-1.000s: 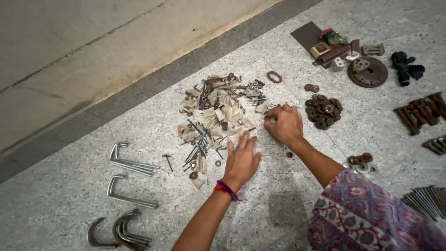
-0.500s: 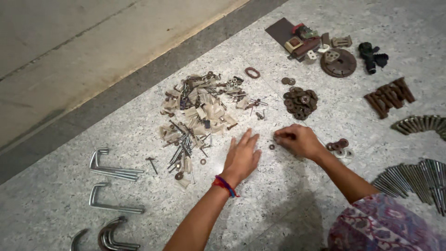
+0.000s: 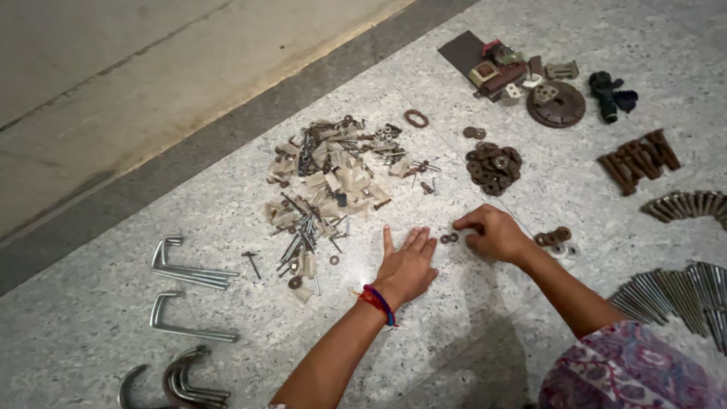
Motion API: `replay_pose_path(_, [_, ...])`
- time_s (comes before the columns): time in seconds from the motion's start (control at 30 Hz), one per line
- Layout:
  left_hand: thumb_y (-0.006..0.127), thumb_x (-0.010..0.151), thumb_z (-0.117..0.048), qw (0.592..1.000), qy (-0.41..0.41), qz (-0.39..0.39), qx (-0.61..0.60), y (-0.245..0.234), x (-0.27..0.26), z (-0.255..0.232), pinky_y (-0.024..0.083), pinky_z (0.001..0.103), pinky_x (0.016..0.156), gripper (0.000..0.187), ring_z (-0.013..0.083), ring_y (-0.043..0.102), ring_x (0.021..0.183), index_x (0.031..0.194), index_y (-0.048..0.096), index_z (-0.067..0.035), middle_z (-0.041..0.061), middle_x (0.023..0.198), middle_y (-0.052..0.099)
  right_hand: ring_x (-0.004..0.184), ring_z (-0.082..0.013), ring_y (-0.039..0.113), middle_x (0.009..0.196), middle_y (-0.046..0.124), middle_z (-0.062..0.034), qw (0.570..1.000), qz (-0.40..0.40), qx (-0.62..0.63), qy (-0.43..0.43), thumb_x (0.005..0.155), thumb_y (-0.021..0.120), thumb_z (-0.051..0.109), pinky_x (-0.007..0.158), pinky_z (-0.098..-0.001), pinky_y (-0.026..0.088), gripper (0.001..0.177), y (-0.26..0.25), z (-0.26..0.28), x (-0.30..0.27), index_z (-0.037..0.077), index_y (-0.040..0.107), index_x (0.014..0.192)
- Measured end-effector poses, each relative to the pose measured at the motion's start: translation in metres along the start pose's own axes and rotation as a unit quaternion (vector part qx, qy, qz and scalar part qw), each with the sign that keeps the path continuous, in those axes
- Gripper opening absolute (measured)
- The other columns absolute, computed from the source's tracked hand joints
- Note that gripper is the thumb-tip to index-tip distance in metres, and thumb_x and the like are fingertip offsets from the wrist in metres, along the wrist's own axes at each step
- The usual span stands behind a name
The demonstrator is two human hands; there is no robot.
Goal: The person sorts a mixed pile of small hardware items on a tiled floor. They separate metal hooks, nails, screws, washers, and plastic wall anchors into distinct piles by hand.
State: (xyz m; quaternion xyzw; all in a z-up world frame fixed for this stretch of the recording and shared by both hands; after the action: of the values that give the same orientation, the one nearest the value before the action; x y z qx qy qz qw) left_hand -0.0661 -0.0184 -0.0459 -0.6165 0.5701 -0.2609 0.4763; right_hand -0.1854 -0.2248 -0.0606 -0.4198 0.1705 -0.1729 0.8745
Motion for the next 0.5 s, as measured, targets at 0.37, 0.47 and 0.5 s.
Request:
replay_pose_path(0.37, [0.061, 0.095, -0.030, 0.987, -0.063, -0.142, -0.046, -0.029, 0.018, 0.040, 0.008, 0.064, 0.121, 0.061, 0.0303, 0.025, 0.154, 0.147, 0.046, -0.004, 0.018, 0.164, 0.030, 0.092, -0.0284, 0.074, 0.107, 0.076, -0.0142, 0.991, -0.118, 0.064, -0.026, 0.085, 0.072, 0.015, 0.085, -0.0387, 0.058, 0.023, 0.004, 0.053, 0.068, 0.011, 0.080, 0.107])
replay_pose_path(0.47, [0.062, 0.094, -0.029, 0.981, -0.088, -0.160, -0.057, -0.032, 0.021, 0.048, 0.008, 0.065, 0.121, 0.059, 0.0310, 0.027, 0.153, 0.146, 0.048, -0.005, 0.018, 0.163, 0.033, 0.090, -0.0332, 0.071, 0.102, 0.074, -0.0174, 0.987, -0.154, 0.034, -0.042, 0.088, 0.074, 0.019, 0.084, -0.0424, 0.056, 0.020, 0.002, 0.067, 0.098, 0.009, 0.080, 0.103])
replay_pose_path(0.5, [0.063, 0.094, -0.029, 0.980, -0.098, -0.161, -0.062, -0.032, 0.022, 0.050, 0.008, 0.065, 0.121, 0.059, 0.0313, 0.028, 0.152, 0.146, 0.049, -0.005, 0.018, 0.163, 0.034, 0.092, -0.0350, 0.070, 0.101, 0.073, -0.0182, 0.984, -0.174, 0.018, -0.045, 0.088, 0.074, 0.019, 0.085, -0.0440, 0.055, 0.019, 0.001, 0.070, 0.108, 0.009, 0.080, 0.103])
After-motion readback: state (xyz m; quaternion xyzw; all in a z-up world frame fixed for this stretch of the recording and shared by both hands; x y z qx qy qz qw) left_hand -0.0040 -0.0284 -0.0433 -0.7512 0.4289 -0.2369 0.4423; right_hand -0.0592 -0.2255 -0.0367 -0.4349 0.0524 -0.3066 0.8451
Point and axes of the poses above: each hand's wrist, its own x-axis towards the middle knuckle, its own y-axis out of the palm, z = x × y, the point moved 1 cm from there along x, towards the middle knuckle
